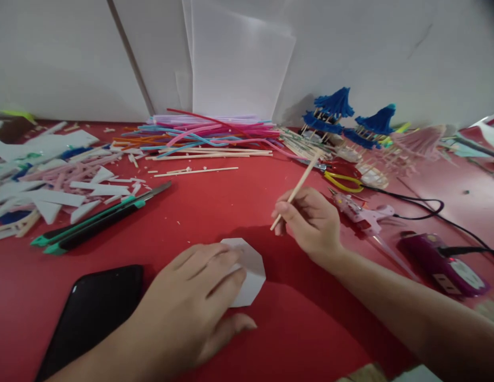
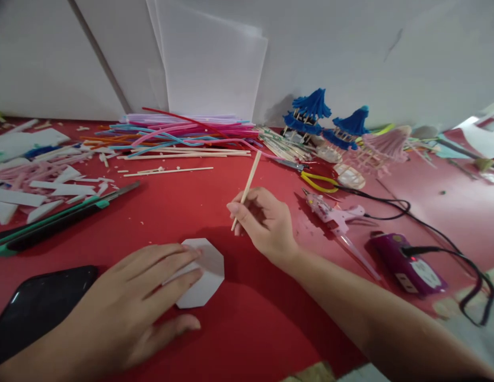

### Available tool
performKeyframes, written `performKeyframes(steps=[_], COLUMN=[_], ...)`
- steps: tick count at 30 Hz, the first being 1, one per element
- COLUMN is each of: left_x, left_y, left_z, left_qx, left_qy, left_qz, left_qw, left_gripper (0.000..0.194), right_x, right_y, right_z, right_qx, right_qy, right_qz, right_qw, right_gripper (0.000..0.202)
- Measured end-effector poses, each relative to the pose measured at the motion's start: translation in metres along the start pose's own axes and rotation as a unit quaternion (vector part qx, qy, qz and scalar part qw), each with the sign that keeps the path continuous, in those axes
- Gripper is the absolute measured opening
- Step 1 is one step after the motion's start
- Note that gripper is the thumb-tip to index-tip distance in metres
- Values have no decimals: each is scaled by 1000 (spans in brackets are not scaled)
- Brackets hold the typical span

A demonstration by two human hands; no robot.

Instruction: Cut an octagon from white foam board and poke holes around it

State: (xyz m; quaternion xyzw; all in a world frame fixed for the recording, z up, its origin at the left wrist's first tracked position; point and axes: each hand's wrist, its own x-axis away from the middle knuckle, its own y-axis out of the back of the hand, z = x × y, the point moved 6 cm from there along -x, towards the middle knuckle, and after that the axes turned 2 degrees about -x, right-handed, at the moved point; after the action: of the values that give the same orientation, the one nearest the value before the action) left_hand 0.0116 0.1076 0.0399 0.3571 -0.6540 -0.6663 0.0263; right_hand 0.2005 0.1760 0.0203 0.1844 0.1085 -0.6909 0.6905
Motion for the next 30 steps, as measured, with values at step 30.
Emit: performKeyframes(steps=[30], left_x=[10], left_y=[-11], left_z=[17], left_qx=[-26], left_qy=[110], left_qz=[44], left_qw=[993], left_gripper=[53], right_x=[23], right_y=[-22], right_z=[7], right_qx=[-44], right_qy=[40], right_qz=[157], right_qw=[986], right_gripper=[9])
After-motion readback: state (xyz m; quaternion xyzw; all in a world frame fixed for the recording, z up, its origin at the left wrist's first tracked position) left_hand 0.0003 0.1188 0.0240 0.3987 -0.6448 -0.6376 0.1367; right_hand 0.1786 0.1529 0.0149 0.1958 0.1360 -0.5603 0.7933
